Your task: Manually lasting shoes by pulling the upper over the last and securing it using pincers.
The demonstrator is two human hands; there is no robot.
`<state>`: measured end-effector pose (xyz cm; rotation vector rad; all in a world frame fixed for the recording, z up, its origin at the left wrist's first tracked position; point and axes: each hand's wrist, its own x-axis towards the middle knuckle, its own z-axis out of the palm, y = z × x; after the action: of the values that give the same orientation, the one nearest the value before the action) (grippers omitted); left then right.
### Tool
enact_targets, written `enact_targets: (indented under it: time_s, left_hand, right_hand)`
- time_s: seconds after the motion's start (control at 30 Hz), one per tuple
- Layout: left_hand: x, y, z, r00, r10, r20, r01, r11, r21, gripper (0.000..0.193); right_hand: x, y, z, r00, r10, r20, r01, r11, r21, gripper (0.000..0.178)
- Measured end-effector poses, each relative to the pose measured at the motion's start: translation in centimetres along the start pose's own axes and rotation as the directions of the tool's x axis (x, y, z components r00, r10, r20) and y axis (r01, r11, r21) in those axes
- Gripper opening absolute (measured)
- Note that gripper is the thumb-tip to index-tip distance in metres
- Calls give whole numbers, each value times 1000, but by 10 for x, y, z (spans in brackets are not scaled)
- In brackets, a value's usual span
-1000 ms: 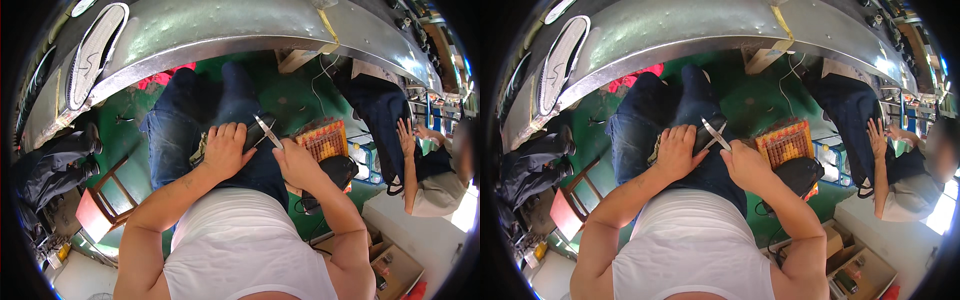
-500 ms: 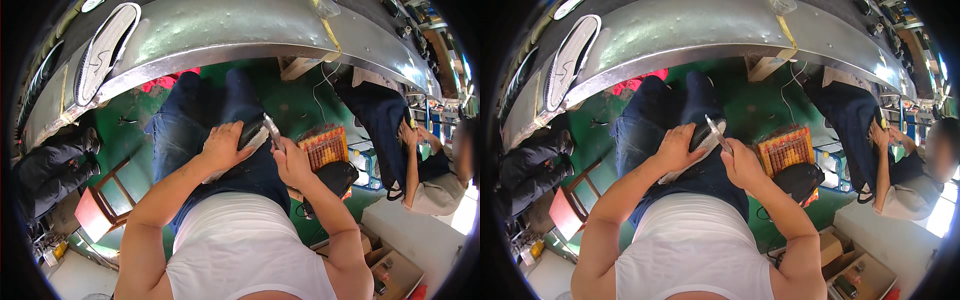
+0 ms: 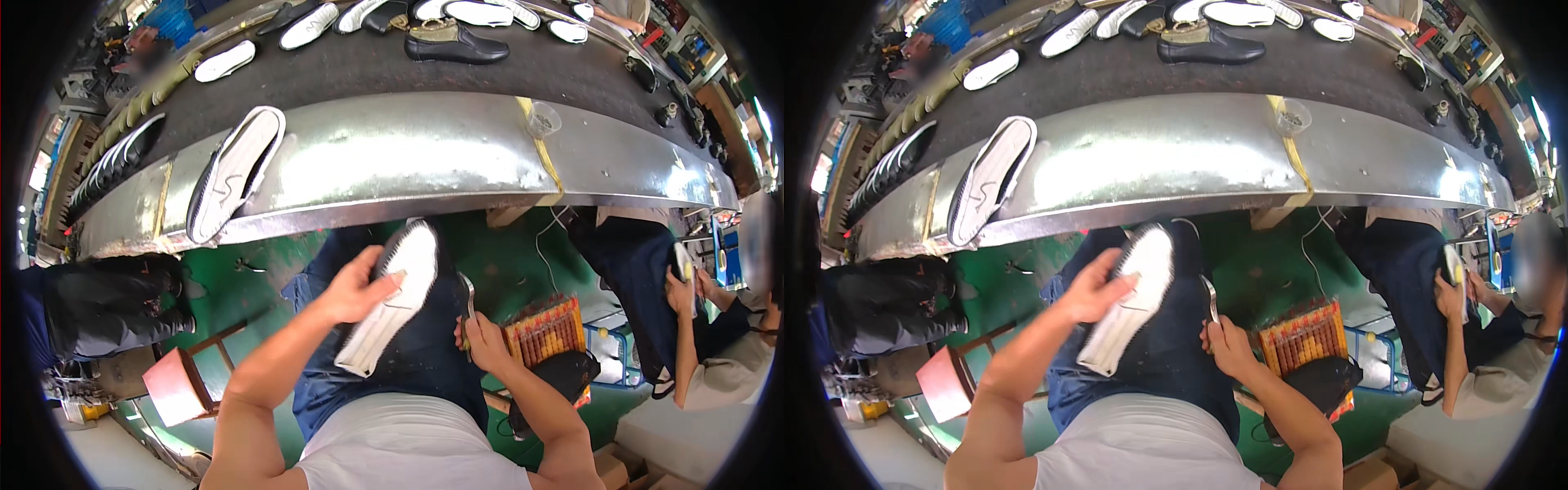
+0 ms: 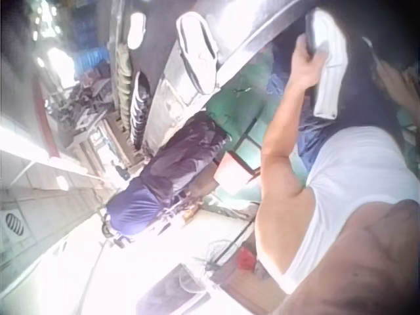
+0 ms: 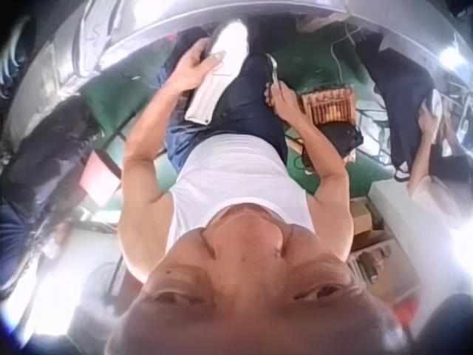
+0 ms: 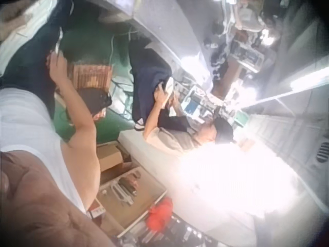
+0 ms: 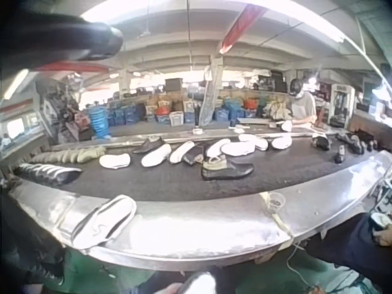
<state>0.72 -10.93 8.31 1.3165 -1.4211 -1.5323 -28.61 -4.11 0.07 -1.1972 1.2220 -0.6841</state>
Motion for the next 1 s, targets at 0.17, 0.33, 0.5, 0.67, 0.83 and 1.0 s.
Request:
enact_targets:
  time_s: [0.17, 0.33, 0.5, 0.67, 0.83, 1.0]
  left_hand:
    - [46, 156, -66, 984, 67, -167, -30, 975, 219, 63]
    - [191, 237, -121, 908, 407, -103, -36, 320, 947, 68]
    - [290, 193, -185, 803, 566, 188, 108, -449, 887, 72]
    - [337, 174, -166, 986, 129, -102, 130, -231, 964, 60]
    - [406, 204, -179, 880, 231, -414, 375, 196, 906, 53]
    - [477, 178, -194, 734, -78, -674, 221, 967, 129, 63]
  right_hand:
    - [19, -8, -3, 995, 32, 93, -20, 991, -131, 39]
    - [36, -2, -15, 979, 158, 130, -148, 986, -80, 41]
    - [54, 3, -20, 971, 171, 164, -177, 984, 24, 42]
    - [71, -2, -33, 945, 245, 218, -272, 957, 104, 36]
    - [97, -4, -39, 948, 251, 197, -287, 941, 178, 37]
    - [124, -7, -43, 912, 326, 248, -393, 868, 304, 38]
